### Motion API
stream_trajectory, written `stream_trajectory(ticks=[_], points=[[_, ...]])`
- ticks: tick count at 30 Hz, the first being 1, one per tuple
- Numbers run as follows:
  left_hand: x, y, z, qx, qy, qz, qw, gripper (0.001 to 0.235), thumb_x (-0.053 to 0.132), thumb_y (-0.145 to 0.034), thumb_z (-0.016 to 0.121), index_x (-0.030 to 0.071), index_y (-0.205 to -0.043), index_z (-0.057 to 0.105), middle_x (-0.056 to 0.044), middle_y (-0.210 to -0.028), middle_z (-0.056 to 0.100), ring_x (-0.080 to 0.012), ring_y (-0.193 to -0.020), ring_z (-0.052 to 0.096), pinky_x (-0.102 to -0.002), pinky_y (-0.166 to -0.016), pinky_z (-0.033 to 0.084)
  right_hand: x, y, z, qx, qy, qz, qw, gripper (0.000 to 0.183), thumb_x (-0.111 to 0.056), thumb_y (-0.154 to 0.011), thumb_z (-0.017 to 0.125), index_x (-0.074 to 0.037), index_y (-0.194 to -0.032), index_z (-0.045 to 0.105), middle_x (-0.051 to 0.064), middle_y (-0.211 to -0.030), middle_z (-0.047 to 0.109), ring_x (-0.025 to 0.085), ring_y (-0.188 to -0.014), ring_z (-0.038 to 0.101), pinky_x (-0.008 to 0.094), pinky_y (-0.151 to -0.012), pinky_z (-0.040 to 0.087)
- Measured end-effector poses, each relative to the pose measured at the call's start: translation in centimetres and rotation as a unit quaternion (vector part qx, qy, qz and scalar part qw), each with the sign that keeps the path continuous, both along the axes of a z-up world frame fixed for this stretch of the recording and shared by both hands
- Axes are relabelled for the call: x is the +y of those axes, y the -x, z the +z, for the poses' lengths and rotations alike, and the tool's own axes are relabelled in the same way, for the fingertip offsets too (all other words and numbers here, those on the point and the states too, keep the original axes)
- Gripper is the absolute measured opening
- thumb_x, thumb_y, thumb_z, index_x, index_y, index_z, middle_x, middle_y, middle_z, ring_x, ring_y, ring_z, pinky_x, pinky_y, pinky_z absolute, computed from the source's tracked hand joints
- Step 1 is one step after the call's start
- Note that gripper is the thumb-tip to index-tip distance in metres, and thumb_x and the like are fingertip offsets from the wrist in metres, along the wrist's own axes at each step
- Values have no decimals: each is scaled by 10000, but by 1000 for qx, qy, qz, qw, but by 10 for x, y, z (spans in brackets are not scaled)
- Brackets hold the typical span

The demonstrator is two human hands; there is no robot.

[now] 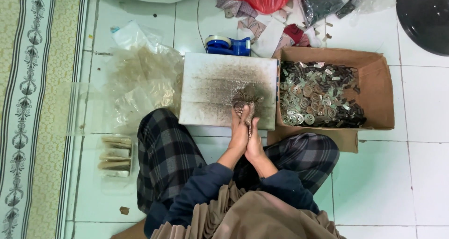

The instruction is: Sorting and arranging small metal pieces from a box onto a board and then into plastic bags.

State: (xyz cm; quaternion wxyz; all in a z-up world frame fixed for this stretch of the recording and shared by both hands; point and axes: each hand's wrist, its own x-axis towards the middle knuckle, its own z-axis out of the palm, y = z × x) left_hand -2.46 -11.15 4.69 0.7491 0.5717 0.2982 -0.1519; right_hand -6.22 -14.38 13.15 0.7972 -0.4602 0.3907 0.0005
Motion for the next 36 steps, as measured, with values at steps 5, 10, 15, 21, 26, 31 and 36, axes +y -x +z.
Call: stream_trajectory(ticks=[5, 10, 15, 21, 26, 31, 36], points=[[6, -8, 37, -10, -85, -55, 995, 942, 680, -971, 513, 61, -1626, 241, -228, -1670, 247, -372, -1550, 231, -468, -1269, 242, 7, 25, -23, -86, 69, 135, 985, 918, -683, -1019, 367, 86, -1517, 434, 320, -1596, 318, 418, -1484, 315, 539, -1244, 235], [10, -16, -7, 6, 55, 101, 993, 587, 509, -1034, 571, -46, -1167, 711, -265, -963, 716, -357, -928, 738, -470, -794, 605, 1, 36, -28, -241, 136, 222, 935, 733, -523, -1121, 199, 33, -1583, 320, 264, -1672, 170, 414, -1532, 180, 555, -1250, 158], [23, -24, -8, 31, 110, 87, 990, 566, 473, -1052, 560, -14, -1324, 656, -248, -1194, 699, -339, -1147, 686, -425, -905, 567, -1, 39, -29, -226, 89, 226, 943, 727, -505, -1131, 238, 77, -1526, 419, 249, -1643, 242, 360, -1520, 213, 540, -1259, 115], [38, -44, 14, 35, 197, 74, 977, 508, 430, -1077, 512, -16, -1242, 689, -93, -1094, 726, -189, -1060, 713, -264, -846, 572, -28, 41, -75, -220, -58, 185, 956, 775, -631, -1082, 177, -56, -1211, 680, 104, -1358, 633, 202, -1366, 461, 395, -1222, 196], [24, -90, -43, 17, 151, 36, 988, 552, 458, -1061, 552, 81, -1428, 384, -177, -1088, 695, -268, -821, 722, -345, -597, 572, -66, 27, -46, -238, 109, 133, 956, 338, -275, -1009, 632, -5, -1191, 720, 204, -1213, 691, 238, -1142, 609, 398, -1048, 443], [-31, -122, 9, -51, -50, 2, 997, 960, 483, -1010, 626, 93, -1664, 41, -263, -1697, 44, -456, -1565, 100, -671, -1204, 170, -135, 6, -77, -237, 187, 45, 952, 249, -144, -1004, 635, 10, -1181, 718, 204, -1084, 760, 248, -969, 735, 357, -910, 561], [-78, -204, -29, -143, -100, -91, 980, 879, 446, -1103, 535, 28, -1654, -7, -259, -1693, 3, -402, -1580, 28, -594, -1249, 85, -162, 1, -115, -251, 240, -9, 938, 213, -73, -999, 652, 53, -1156, 723, 217, -1001, 755, 246, -860, 747, 339, -744, 592]])
